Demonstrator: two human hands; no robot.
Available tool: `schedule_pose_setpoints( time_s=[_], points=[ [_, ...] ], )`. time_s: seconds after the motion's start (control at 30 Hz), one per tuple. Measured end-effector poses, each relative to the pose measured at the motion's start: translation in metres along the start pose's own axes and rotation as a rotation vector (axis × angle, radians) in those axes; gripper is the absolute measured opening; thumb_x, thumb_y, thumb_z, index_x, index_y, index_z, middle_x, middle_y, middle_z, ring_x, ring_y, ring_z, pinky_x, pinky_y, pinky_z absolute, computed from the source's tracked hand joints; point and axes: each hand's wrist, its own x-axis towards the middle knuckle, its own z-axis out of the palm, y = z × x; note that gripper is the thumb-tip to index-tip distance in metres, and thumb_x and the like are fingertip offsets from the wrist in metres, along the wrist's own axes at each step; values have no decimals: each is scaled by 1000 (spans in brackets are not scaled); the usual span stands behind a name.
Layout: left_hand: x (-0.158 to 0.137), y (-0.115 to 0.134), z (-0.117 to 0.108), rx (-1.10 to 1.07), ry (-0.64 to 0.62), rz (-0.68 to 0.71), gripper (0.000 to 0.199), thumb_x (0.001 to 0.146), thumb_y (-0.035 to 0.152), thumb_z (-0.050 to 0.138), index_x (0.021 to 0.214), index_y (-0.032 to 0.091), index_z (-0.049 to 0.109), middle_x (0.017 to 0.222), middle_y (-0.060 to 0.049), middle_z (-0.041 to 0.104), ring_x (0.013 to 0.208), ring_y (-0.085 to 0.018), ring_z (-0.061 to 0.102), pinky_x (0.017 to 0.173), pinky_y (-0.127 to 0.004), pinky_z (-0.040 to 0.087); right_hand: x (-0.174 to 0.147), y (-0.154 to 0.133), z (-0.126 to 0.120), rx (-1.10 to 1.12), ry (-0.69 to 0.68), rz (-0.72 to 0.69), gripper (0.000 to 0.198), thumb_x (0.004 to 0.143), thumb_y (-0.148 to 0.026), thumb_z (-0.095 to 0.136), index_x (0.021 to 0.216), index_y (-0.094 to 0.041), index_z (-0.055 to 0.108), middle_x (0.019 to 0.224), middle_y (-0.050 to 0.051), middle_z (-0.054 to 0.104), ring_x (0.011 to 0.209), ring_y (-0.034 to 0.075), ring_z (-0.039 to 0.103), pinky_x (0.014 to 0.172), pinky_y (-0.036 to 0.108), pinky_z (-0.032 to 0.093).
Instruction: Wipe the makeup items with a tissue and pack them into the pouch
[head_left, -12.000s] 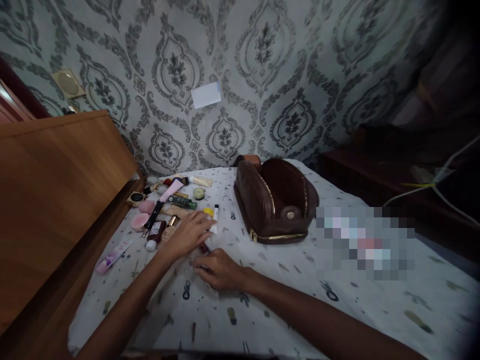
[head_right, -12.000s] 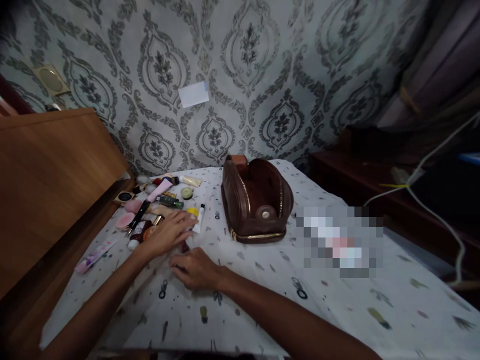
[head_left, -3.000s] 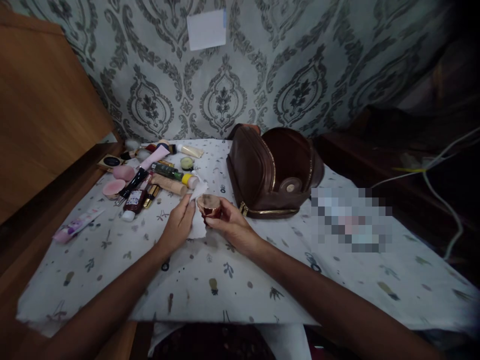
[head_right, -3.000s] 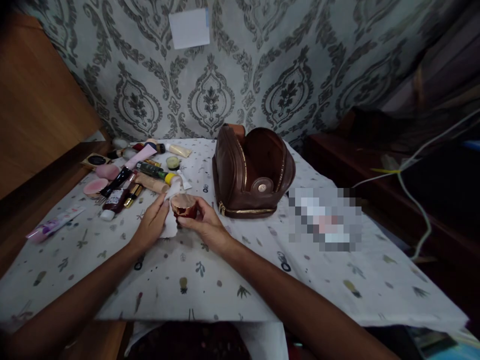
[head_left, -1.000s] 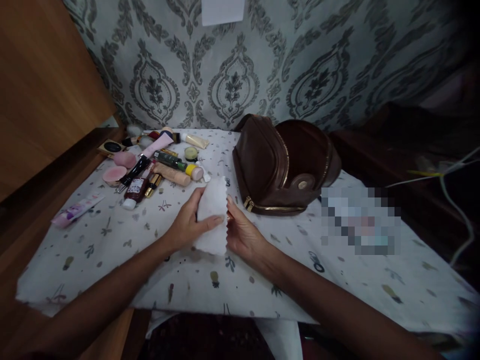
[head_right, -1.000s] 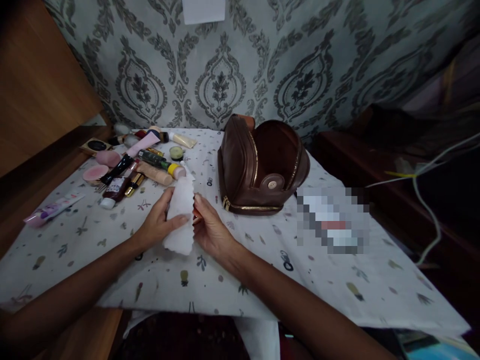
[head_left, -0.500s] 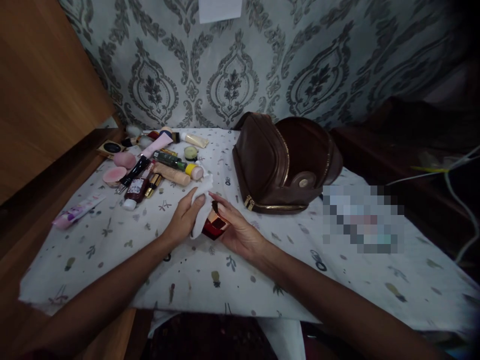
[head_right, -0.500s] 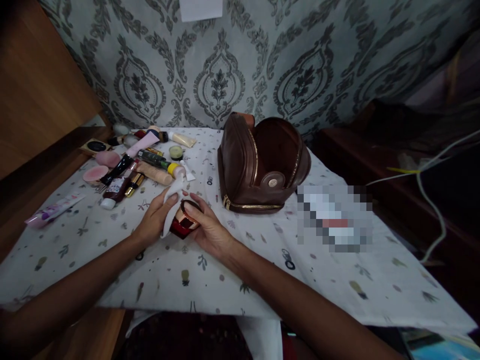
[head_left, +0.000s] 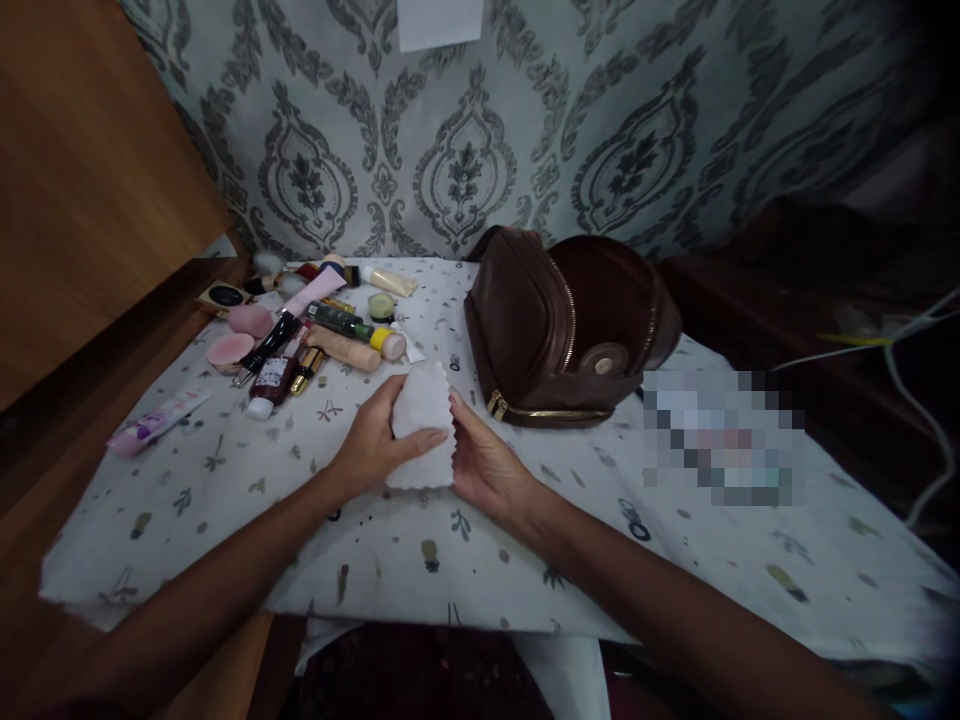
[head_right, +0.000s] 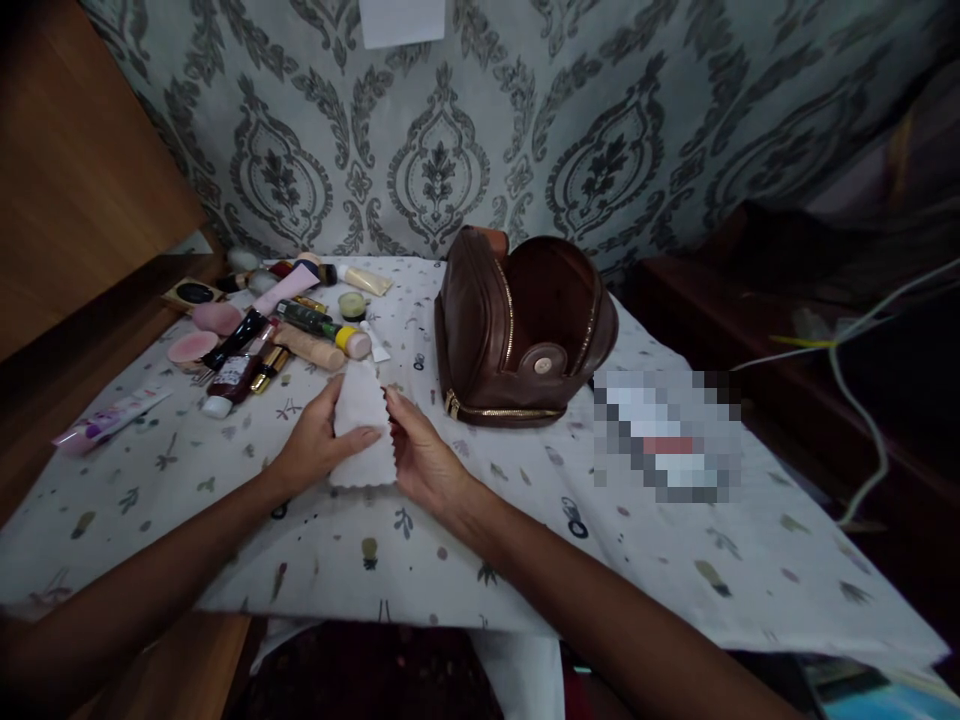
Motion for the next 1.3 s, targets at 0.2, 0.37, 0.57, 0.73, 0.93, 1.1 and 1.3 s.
schedule_pose_setpoints(
  time_s=[0.2, 0.37, 0.57, 0.73, 0.93, 1.1, 1.3],
  points=[
    [-4, 3, -1, 160, 173, 39, 43, 89, 46, 57, 120, 16, 53, 106, -7, 63, 95, -22, 58, 85, -31, 46, 0, -1, -1, 79, -37, 53, 28, 72, -27, 82, 96, -19, 69, 89, 0, 70, 80, 14, 62, 74, 27, 51],
    [2, 0, -3, 149, 311, 37, 35, 98, 45, 43, 118, 19, 51, 105, -5, 62, 96, -20, 57, 87, -30, 45, -1, -2, -6, 49, -53, 139, 26, 75, -31, 81, 92, -19, 66, 79, 0, 66, 73, 14, 61, 68, 29, 51],
    [10, -3, -10, 85, 280, 56, 24, 92, 35, 50, 109, 19, 56, 101, -3, 62, 95, -20, 57, 89, -32, 45, 0, -5, -6, 74, -93, 146, 32, 76, -31, 79, 101, -16, 67, 95, 5, 69, 81, 16, 63, 62, 25, 49],
    [7, -2, -10, 27, 171, -68, 32, 93, 42, 49, 103, 16, 64, 87, -3, 64, 82, -19, 58, 76, -30, 48, 5, -3, -8, 95, -66, 85, 21, 79, -28, 75, 96, -19, 66, 86, 2, 68, 75, 15, 61, 64, 26, 49],
    [3, -7, -7, -102, -27, -123, 51, 91, 60, 50, 112, 15, 63, 88, -5, 67, 81, -20, 60, 72, -29, 51, 9, -7, -13, 215, 3, 62, 14, 78, -20, 76, 88, -19, 67, 75, -1, 66, 67, 13, 59, 66, 25, 50],
    [2, -5, -3, -216, 10, -129, 51, 85, 62, 59, 107, 16, 62, 86, -4, 66, 74, -17, 58, 65, -26, 50, 10, -6, -12, 211, -9, 80, 17, 78, -23, 78, 90, -18, 68, 80, 0, 69, 67, 12, 59, 62, 24, 50],
    [2, -1, -3, -82, 179, -48, 40, 93, 51, 52, 111, 16, 59, 94, -4, 66, 80, -16, 58, 72, -26, 49, 6, 0, -9, 75, -19, 60, 25, 73, -27, 83, 92, -19, 68, 80, -2, 68, 73, 11, 60, 71, 24, 51]
  ],
)
